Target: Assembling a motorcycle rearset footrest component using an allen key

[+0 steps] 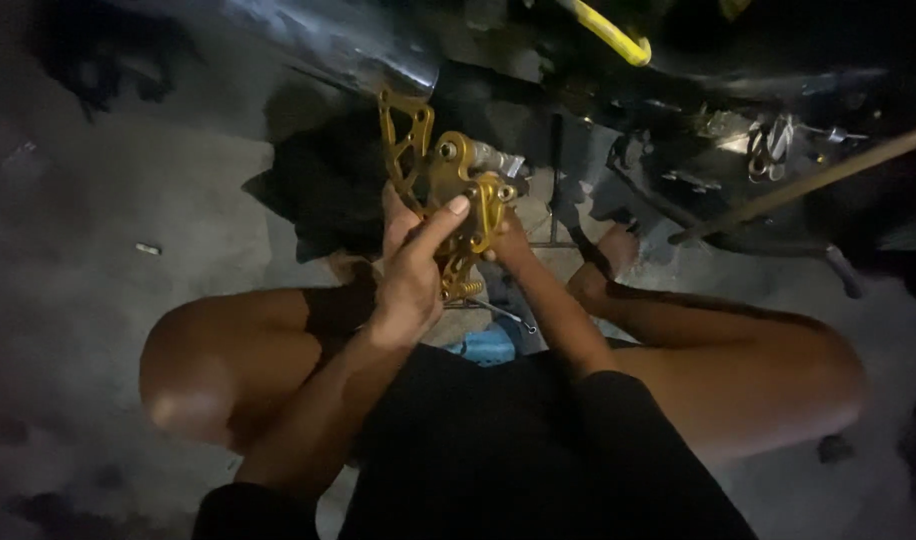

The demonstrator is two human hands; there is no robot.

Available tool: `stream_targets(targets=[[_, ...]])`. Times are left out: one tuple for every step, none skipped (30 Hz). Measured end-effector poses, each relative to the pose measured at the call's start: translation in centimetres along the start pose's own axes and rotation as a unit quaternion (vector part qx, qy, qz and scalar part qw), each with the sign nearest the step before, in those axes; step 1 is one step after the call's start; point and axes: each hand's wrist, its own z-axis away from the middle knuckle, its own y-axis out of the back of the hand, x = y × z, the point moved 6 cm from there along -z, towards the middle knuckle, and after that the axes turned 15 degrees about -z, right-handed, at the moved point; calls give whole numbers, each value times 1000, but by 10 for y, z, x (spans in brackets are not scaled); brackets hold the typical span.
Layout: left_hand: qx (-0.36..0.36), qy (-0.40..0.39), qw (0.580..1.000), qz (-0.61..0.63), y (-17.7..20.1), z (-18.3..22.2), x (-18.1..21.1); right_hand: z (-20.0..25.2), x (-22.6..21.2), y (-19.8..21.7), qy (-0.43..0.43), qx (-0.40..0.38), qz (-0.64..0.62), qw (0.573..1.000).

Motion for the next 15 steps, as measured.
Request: stream_targets(targets=[[0,-3,1000,2,-3,4,14,-3,7,-6,2,1,2,1000],[3,13,1000,17,-7,8,26,-5,14,-12,10,-3,14,1000],[6,30,999,32,-10,13,38,-8,21,-18,18,-7,27,999],[5,24,999,33,-9,13,38,-7,30,-19,23,-3,29,999],[8,26,999,25,-9,14,38,-6,38,-21,34,-4,42,999],[11,29,999,16,-8,14,37,-5,47,-24,44,-6,54,998],[11,24,1000,16,-4,12,34,-6,55,-26,48,-3,55,997],[-1,70,997,46,-2,11,26,-8,63,-27,57,-3,68,996],[-14,115,990,75,-1,10,18,-10,72,-27,65,-2,81,995],[-18,111,991,74,-3,9,20,-8,59,-12,67,4,82,994],[0,144,987,65,-2,8,17,-5,43,0,110,-6,197,974],[20,180,982,55,0,9,11,2,28,6,150,-19,306,940],[17,179,982,53,0,7,8,3,40,16,149,-16,306,940],[13,187,980,60,2,7,3,6,51,21,142,-6,339,930],[9,195,979,67,3,6,-3,8,63,25,135,3,371,919]])
